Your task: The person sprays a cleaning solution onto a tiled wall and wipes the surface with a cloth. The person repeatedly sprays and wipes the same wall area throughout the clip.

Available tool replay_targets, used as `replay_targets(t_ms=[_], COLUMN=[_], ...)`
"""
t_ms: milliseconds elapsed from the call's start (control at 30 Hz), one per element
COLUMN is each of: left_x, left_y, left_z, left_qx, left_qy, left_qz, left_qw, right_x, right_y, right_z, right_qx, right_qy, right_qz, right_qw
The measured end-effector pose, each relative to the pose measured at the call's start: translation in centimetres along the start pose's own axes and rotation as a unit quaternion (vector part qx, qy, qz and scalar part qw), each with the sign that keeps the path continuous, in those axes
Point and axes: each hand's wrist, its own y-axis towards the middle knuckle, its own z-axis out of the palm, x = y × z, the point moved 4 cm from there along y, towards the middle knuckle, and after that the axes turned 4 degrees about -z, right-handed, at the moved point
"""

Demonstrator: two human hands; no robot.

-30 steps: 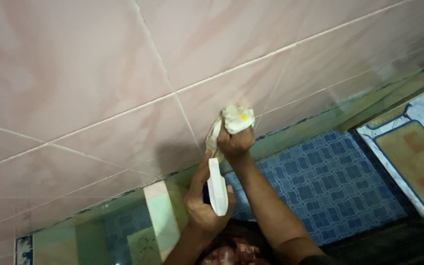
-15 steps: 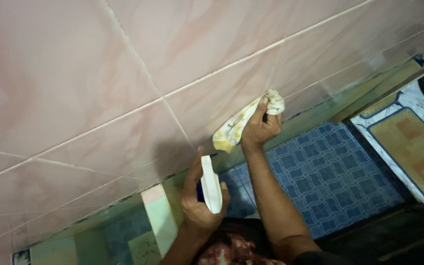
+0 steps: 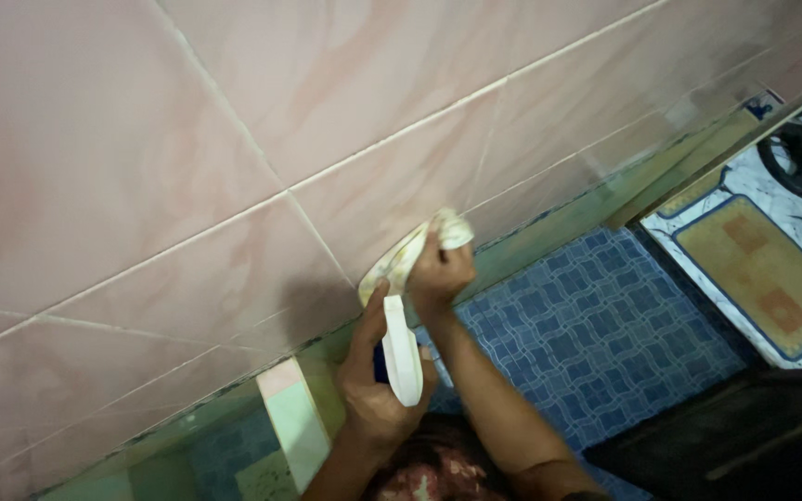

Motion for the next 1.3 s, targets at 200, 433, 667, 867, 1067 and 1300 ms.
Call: replay_targets(t_ms=[200, 433, 667, 867, 1067, 1300], left_x=[0.2, -0.4, -0.8, -1.3, -1.5, -0.8], left_y=[-1.2, -1.6, -1.3, -1.7, -1.1, -1.3], left_z=[-0.3, -0.5, -0.1, 0.4, 0.4, 0.0], left_qx=[-0.005, -0.007, -0.007, 0.032, 0.010, 0.021], left_qy=[-0.013, -0.014, -0.015, -0.023, -0.030, -0.021], left_qz=[0.010, 0.040, 0.032, 0.020, 0.024, 0.000], left_qw=[1.000, 0.999, 0.999, 0.999, 0.999, 1.000], right_x=[-2.9, 0.8, -5.5, -7.8, -2.6, -6.4], right_y=[2.1, -3.6, 3.8, 5.1, -1.4, 4.9], right_z=[0.2, 0.5, -1.1, -1.2, -0.4, -1.8], right_qx=[-0.083, 0.012, -0.034, -0.071, 0.004, -0.040], right_qy=[0.041, 0.056, 0.076, 0.077, 0.009, 0.004], right_qz=[0.162, 0.153, 0.307, 0.364, 0.181, 0.336], right_qw=[0.982, 0.987, 0.948, 0.925, 0.983, 0.941])
